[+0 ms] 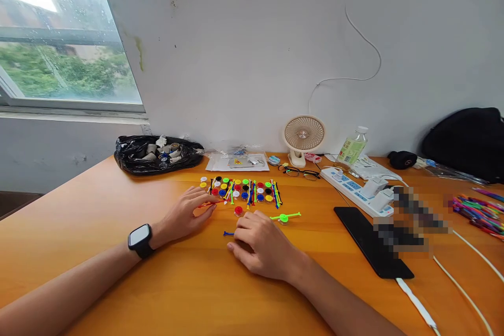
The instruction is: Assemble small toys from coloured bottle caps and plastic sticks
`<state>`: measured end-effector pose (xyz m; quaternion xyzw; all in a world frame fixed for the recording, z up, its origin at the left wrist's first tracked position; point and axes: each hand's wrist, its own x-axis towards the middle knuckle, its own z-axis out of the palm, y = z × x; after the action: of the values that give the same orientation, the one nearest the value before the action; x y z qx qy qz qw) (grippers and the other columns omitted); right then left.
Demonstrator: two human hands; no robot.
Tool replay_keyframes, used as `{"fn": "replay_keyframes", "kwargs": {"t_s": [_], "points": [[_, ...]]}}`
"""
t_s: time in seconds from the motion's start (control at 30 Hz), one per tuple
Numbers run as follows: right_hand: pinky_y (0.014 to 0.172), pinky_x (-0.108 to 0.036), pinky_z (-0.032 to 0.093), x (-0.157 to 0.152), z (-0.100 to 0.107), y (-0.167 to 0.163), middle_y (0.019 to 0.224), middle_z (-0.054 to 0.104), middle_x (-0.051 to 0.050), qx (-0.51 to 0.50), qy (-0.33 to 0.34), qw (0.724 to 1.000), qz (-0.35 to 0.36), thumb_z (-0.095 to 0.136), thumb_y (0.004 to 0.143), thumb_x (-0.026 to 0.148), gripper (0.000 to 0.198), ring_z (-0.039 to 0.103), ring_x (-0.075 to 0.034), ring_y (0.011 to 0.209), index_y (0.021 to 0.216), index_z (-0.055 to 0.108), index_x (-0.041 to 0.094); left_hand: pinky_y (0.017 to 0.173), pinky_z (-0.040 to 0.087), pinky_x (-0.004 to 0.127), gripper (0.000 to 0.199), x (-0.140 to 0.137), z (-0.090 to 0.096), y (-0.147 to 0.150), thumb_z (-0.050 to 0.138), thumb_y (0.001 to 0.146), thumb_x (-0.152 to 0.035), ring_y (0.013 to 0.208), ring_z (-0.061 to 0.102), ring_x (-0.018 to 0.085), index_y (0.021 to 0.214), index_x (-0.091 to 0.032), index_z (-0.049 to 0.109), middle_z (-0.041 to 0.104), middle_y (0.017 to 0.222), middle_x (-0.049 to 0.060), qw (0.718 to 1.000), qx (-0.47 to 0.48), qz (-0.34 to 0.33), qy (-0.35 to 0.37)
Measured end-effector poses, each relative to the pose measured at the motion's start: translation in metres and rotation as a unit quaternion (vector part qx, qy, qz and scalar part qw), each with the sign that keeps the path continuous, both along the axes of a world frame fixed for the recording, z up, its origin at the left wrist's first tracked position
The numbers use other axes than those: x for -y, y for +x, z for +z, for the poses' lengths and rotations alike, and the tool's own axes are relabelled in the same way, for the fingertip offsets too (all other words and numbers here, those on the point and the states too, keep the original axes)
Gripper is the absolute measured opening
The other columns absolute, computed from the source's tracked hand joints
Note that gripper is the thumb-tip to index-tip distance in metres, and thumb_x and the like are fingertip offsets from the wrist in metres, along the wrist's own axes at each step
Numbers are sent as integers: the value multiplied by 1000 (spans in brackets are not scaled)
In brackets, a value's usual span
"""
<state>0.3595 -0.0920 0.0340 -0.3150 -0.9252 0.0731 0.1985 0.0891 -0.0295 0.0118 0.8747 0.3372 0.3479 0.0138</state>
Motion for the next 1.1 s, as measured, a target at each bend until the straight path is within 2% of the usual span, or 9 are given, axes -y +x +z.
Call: {"fn": "replay_keyframes", "kwargs": {"t_s": [0.2,0.33,0.4,0.47,0.6,0.73,0.9,1.03,1.1], "points": [[72,-35,33,-8,-5,7,77,59,-4,21,52,996,-68,63,102,30,36,50,-18,76,70,53,18,89,48,37,15,1,-1,1,57,101,-21,92,65,22,106,-24,71,77,99,5,1000,7,-26,3],[76,-36,37,-12,-4,9,79,60,-4,-10,53,993,-108,66,101,32,35,51,-20,80,72,52,18,86,49,37,16,3,1,2,57,101,-20,89,64,21,105,-23,71,77,98,6,999,8,-39,2],[81,-37,42,-12,-3,9,88,63,-6,-33,46,991,-122,66,101,29,24,54,-22,88,81,58,18,85,49,36,16,3,1,2,56,101,-20,88,64,21,104,-23,71,76,97,6,999,11,-45,1],[90,-40,46,-13,-4,9,104,67,-8,-47,37,991,-122,66,101,27,8,57,-25,101,99,64,19,85,49,36,16,4,1,3,56,101,-20,87,65,21,103,-22,71,76,95,6,999,23,-48,-3],[109,-47,45,-14,-11,11,134,64,-10,-43,10,994,-101,67,101,30,36,52,-30,127,136,61,21,79,51,33,14,8,1,5,58,100,-22,81,66,19,95,-21,71,74,86,6,997,61,-46,-19],[116,-49,42,-13,-14,11,141,61,-10,-40,-24,996,-79,64,104,33,42,47,-29,136,144,58,23,74,51,30,11,13,1,8,60,98,-21,76,66,16,91,-21,69,73,81,5,994,90,-60,-19],[111,-49,44,-9,-8,5,131,67,-8,-49,-25,998,-28,64,104,32,34,52,-29,128,138,64,26,74,53,29,11,17,0,12,62,98,-23,76,67,16,90,-21,69,74,83,4,991,102,-62,-54],[97,-45,49,-10,-6,3,111,70,-9,-109,7,992,-64,61,104,28,10,60,-27,108,109,68,22,75,53,28,12,20,0,17,65,98,-26,77,69,16,92,-21,73,76,85,4,987,110,-68,-99],[97,-45,49,-12,-7,4,112,69,-10,-146,20,985,-84,59,105,26,9,61,-26,108,110,64,21,76,54,27,11,22,0,19,66,99,-26,79,70,15,95,-22,75,78,88,3,983,108,-84,-119]]}}
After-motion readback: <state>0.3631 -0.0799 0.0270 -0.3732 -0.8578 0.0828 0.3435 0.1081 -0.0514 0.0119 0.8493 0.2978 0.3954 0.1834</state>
